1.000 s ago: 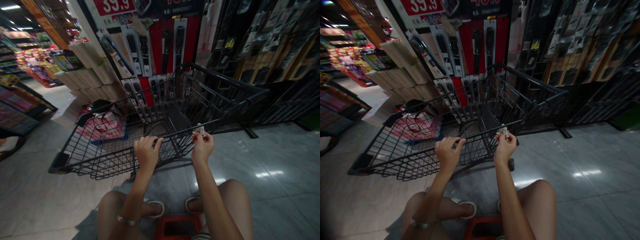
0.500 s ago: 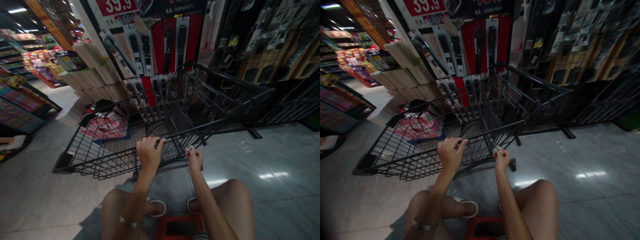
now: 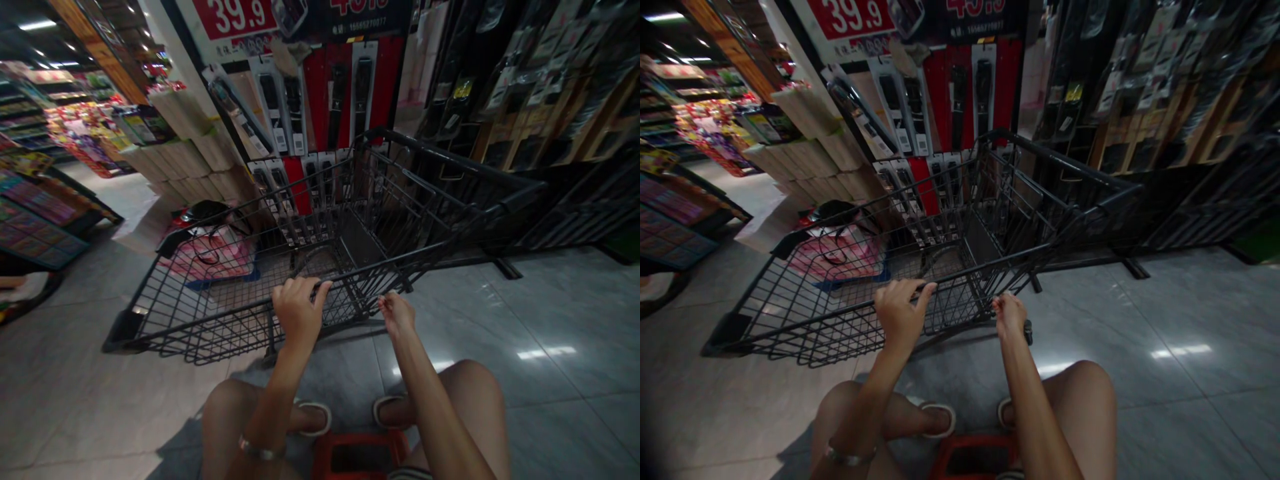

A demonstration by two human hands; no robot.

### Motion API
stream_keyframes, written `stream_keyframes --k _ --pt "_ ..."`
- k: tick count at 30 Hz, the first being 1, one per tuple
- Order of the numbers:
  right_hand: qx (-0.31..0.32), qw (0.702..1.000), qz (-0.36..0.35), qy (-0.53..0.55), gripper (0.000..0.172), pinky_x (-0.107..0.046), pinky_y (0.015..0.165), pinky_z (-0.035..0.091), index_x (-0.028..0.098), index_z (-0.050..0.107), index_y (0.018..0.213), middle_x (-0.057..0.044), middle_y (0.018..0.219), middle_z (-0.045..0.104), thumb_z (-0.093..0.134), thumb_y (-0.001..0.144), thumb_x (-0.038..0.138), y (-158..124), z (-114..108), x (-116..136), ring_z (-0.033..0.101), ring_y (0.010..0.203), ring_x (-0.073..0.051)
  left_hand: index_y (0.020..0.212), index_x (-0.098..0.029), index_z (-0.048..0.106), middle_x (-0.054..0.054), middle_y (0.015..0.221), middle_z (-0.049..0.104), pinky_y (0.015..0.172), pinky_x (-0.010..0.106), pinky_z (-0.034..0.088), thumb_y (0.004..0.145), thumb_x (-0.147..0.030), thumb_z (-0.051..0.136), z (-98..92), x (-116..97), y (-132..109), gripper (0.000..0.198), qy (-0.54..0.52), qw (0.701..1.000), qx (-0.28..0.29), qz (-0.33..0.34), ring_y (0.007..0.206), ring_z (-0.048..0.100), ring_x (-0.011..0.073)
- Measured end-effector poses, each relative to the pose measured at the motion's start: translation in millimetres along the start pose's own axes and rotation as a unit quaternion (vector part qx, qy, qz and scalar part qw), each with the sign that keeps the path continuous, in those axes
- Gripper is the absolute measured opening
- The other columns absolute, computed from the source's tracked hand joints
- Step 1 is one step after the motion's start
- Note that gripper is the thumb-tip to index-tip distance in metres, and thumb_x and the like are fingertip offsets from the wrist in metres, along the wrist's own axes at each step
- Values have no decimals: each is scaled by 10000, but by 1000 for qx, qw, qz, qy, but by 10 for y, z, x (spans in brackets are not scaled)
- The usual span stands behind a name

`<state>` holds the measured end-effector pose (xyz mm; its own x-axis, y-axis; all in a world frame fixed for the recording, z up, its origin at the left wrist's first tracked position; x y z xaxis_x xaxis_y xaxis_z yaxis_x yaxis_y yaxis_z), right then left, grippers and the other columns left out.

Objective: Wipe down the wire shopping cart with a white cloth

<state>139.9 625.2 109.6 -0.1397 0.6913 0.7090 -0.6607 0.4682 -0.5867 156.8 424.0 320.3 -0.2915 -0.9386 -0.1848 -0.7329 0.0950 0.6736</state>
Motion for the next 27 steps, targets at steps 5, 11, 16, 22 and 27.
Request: stream_keyframes --k 5,11,16,22,27 --pt "5 998 -55 28 227 -317 710 556 146 609 1031 -31 981 644 613 901 332 -141 1 346 634 808 -138 777 -214 679 14 691 673 677 343 292 910 -479 506 3 4 12 343 0 1000 6 -3 705 560 196" --pt "5 984 -158 80 327 -177 515 497 169 489 648 83 567 528 806 627 246 -330 75 976 549 516 -58 777 -216 682 24 688 671 671 345 297 910 -475 509 1 7 13 339 -1 1000 15 -8 711 568 200" --pt "0 966 -235 109 368 -162 490 496 181 488 694 68 624 566 811 541 272 -525 106 1401 576 550 -62 791 -216 687 34 706 678 668 347 299 909 -473 511 1 10 10 333 -5 1000 17 -11 715 565 205" --pt "-25 945 -305 111 397 -178 474 490 203 485 772 78 685 555 773 512 286 -643 139 1590 570 558 -66 786 -217 678 28 703 676 680 343 295 917 -476 492 4 7 6 345 -9 1000 16 -10 700 553 200" --pt "-63 928 -365 32 352 -197 495 488 219 450 799 82 727 523 700 581 337 -621 123 1478 545 539 -56 796 -209 673 24 709 677 692 342 296 915 -468 503 12 21 -5 332 -10 1000 19 -8 692 547 194"
Point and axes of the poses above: each hand's wrist, its own y-axis towards the middle knuckle, its own z-axis out of the palm, x = y × z, the point moved 6 cm from there along y, towards the middle knuckle
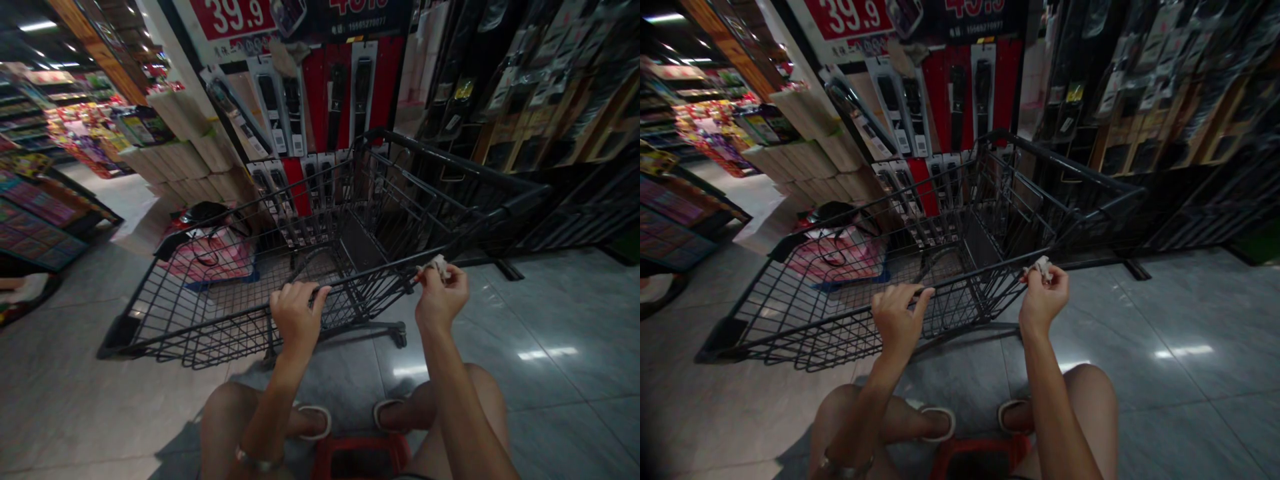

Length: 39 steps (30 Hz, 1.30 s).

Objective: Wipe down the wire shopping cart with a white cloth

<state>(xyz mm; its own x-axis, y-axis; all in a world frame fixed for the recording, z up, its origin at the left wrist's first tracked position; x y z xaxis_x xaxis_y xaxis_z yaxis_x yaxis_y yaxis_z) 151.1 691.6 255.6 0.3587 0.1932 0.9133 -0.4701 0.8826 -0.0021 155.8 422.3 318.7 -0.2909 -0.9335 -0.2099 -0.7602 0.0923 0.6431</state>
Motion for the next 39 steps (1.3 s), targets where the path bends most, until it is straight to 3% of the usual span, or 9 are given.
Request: stream_keyframes --k 7,12,16,20,25,30,33,36,39 --pt "26 994 67 -84 285 -202 461 426 215 478 766 103 603 490 652 556 299 -108 -137 -599 474 478 -68 806 -220 670 20 720 675 704 342 305 906 -457 528 18 28 -13 294 0 1000 11 -6 720 558 195" --pt "99 974 138 -149 243 -208 450 371 204 509 609 96 487 490 689 453 249 -200 -235 -964 440 472 -83 817 -225 677 31 738 680 702 346 310 906 -459 526 29 47 -21 292 -8 1000 17 -11 749 570 202" --pt "152 956 183 -172 247 -210 405 314 205 473 488 72 407 464 701 429 279 -258 -362 -951 411 428 -86 813 -222 681 39 735 683 703 344 318 910 -453 515 26 64 -18 300 -29 999 18 -21 760 578 208" --pt "194 944 216 -157 263 -196 375 274 200 507 570 65 434 497 689 454 350 -307 -396 -738 389 388 -76 843 -215 687 48 777 704 745 357 348 900 -417 531 -7 71 -14 261 -70 996 34 -33 801 596 218" --pt "297 912 252 -129 373 -169 363 226 175 630 820 51 505 562 687 473 298 -376 -219 -250 374 374 -64 896 -238 702 40 868 739 819 400 417 843 -374 572 -110 92 11 195 -159 983 67 -54 852 637 223" --pt "430 859 268 -76 366 -182 409 335 150 683 773 8 567 579 729 581 458 -523 231 576 478 463 -85 848 -213 711 47 794 743 719 340 524 859 -408 503 -453 159 276 285 -268 958 42 -92 773 679 194" --pt "457 876 148 -38 354 -176 366 250 163 622 611 64 433 436 747 638 493 -640 629 1320 340 382 -47 896 -180 703 43 727 714 666 302 533 867 -431 507 -878 92 590 319 -313 943 -7 -109 702 663 172" --pt "487 873 -5 11 305 -171 375 255 203 706 959 81 501 463 728 695 354 -897 991 2136 351 410 -52 1075 -194 675 -10 611 605 560 259 479 827 -375 592 -1402 -181 910 318 -419 904 -31 -84 582 563 126" --pt "484 859 -162 41 674 -179 386 295 294 485 1371 42 729 628 676 728 226 -1180 1176 2834 385 453 -59 1505 -298 116 -84 557 466 448 231 374 811 -276 630 -1973 -585 1139 864 -494 868 -46 14 482 414 105"
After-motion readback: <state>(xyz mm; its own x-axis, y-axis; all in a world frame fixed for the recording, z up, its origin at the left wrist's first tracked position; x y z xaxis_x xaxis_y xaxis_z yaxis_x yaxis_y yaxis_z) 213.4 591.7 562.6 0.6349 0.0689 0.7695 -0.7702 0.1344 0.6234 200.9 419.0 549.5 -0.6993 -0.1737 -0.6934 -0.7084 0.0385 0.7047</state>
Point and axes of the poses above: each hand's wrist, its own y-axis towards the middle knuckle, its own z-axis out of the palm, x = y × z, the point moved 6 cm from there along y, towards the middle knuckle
